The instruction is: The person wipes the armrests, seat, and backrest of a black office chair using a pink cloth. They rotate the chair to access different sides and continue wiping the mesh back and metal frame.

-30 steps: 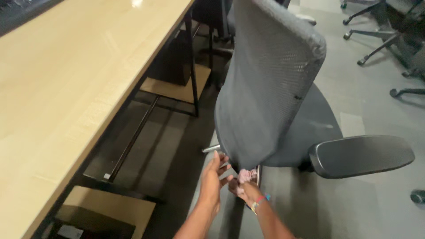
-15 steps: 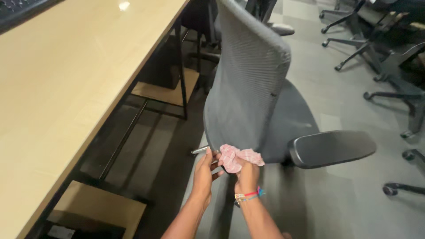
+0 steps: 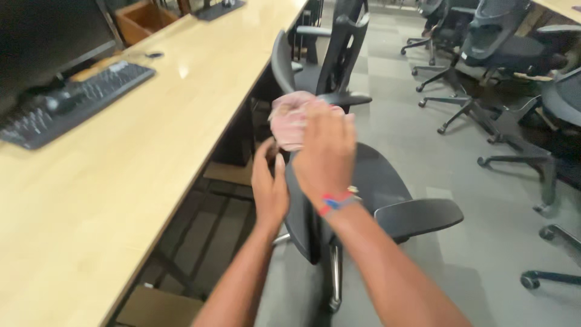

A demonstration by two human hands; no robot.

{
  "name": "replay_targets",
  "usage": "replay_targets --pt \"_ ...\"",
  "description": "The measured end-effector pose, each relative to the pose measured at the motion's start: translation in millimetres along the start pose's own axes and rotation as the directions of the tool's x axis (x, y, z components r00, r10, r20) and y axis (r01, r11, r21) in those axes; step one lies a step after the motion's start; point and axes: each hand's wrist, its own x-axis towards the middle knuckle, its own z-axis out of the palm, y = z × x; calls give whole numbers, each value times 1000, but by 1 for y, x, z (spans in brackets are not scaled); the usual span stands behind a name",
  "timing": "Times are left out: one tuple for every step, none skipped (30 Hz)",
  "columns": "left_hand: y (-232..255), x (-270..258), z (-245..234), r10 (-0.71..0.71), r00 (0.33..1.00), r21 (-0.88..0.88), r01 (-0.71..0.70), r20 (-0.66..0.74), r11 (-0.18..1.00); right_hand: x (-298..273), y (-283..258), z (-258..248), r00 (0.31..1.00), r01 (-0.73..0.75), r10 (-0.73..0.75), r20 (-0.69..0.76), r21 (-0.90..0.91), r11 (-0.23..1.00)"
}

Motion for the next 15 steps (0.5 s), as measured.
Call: replay_targets --pt "18 18 -4 82 996 106 -85 34 991 3 -7 2 1000 -19 19 16 -34 999" --pt "35 37 -7 160 985 202 -171 72 964 6 -10 3 999 -32 34 31 -72 997" --pt "50 53 -9 233 966 293 -257 114 921 11 -9 3 998 -29 36 46 -148 989" --pt "65 62 -10 247 949 323 -299 194 898 13 -5 1 997 -23 39 65 -224 974" --pt "77 70 -11 256 928 350 -343 272 872 14 0 -3 996 -17 44 84 -298 955" --pt "87 77 -13 263 900 376 -390 347 840 15 5 -9 992 14 27 124 -316 949" --pt "96 83 -13 273 879 400 -429 390 810 15 9 -15 987 45 11 163 -333 942" --pt "103 84 -12 273 858 420 -462 436 781 12 15 -23 977 75 1 212 -350 934" --pt "108 84 -9 270 834 439 -495 480 750 10 20 -31 977 71 -2 214 -313 947" --pt "112 84 -8 276 819 441 -518 503 733 9 25 -38 976 70 -10 217 -272 960" --pt "116 84 -6 281 803 442 -541 526 716 8 30 -45 975 70 -18 220 -231 970" --pt "119 82 -6 281 789 447 -559 547 699 5 36 -53 983 60 -24 185 -194 979" --pt "122 80 -5 272 781 457 -568 563 685 2 44 -61 988 51 -28 149 -156 986" --pt "124 78 -4 258 772 466 -575 580 673 -3 52 -70 993 42 -28 118 -117 992" --pt "127 77 -2 244 764 474 -582 597 660 -8 62 -79 992 38 -28 121 -85 996"
